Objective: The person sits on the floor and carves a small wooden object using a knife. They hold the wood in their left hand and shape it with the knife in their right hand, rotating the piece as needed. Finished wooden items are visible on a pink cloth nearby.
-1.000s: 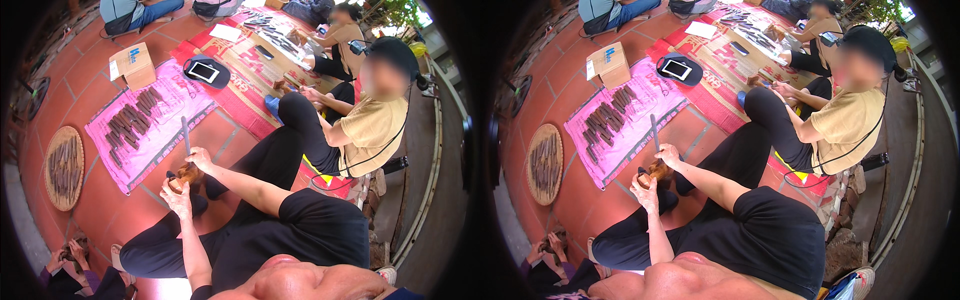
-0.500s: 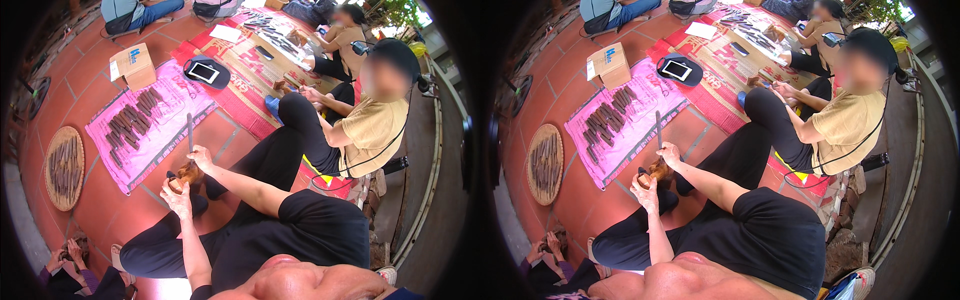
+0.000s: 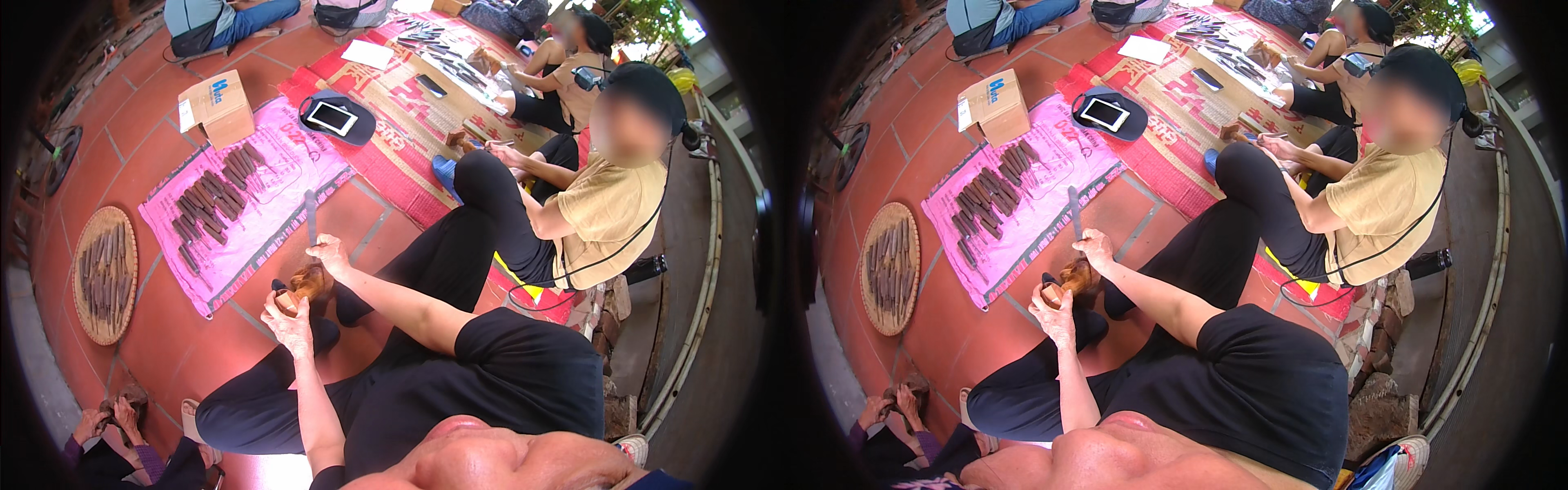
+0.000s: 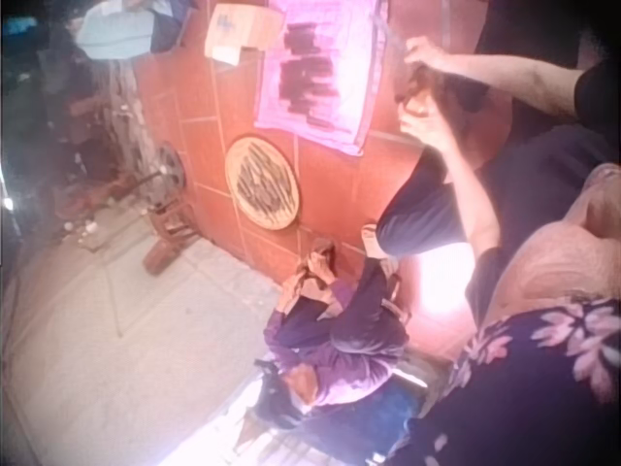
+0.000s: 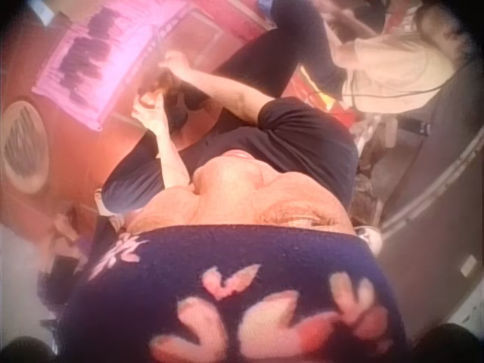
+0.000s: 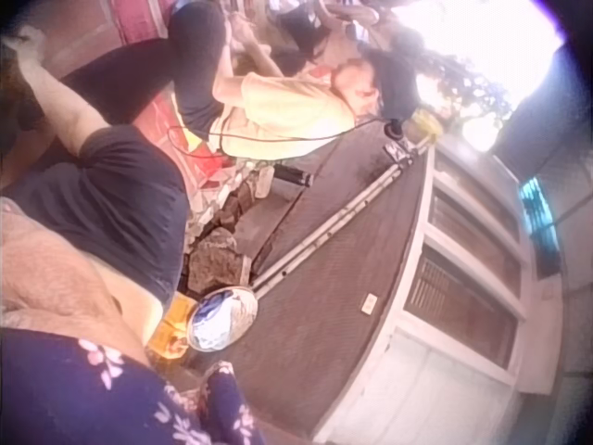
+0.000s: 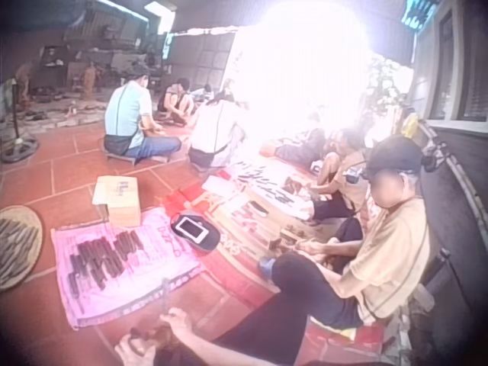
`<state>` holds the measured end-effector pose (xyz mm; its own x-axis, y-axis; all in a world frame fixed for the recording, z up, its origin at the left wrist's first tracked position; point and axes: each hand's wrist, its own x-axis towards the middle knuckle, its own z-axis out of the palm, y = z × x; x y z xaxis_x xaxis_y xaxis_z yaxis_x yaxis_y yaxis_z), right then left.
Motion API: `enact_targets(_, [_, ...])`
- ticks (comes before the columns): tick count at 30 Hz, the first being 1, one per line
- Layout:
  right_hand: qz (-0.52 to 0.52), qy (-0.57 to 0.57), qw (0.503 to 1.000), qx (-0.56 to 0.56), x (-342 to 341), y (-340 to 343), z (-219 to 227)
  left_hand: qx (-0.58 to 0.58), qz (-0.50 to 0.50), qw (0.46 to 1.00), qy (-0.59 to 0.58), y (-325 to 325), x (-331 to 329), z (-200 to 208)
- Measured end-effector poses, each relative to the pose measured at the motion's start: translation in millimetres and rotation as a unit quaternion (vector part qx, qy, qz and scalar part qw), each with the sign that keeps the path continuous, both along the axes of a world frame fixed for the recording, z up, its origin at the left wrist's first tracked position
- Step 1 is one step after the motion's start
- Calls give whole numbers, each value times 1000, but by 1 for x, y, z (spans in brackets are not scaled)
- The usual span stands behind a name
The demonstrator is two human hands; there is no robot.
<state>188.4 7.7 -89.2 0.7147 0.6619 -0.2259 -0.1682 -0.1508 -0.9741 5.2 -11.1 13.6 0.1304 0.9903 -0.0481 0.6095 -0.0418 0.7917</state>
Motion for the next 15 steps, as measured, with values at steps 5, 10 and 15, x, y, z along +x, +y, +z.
enact_targets(5, [35, 129, 987, 87, 0, -3, 39, 11, 5, 1000, 2, 1, -3, 2])
enact_targets(10, [52, 136, 985, 95, 0, -12, 59, 7, 2, 1000, 0, 1, -4, 2])
enact_targets(15, [77, 140, 979, 124, 8, -21, 39, -4, -2, 1000, -11, 1, -2, 2])
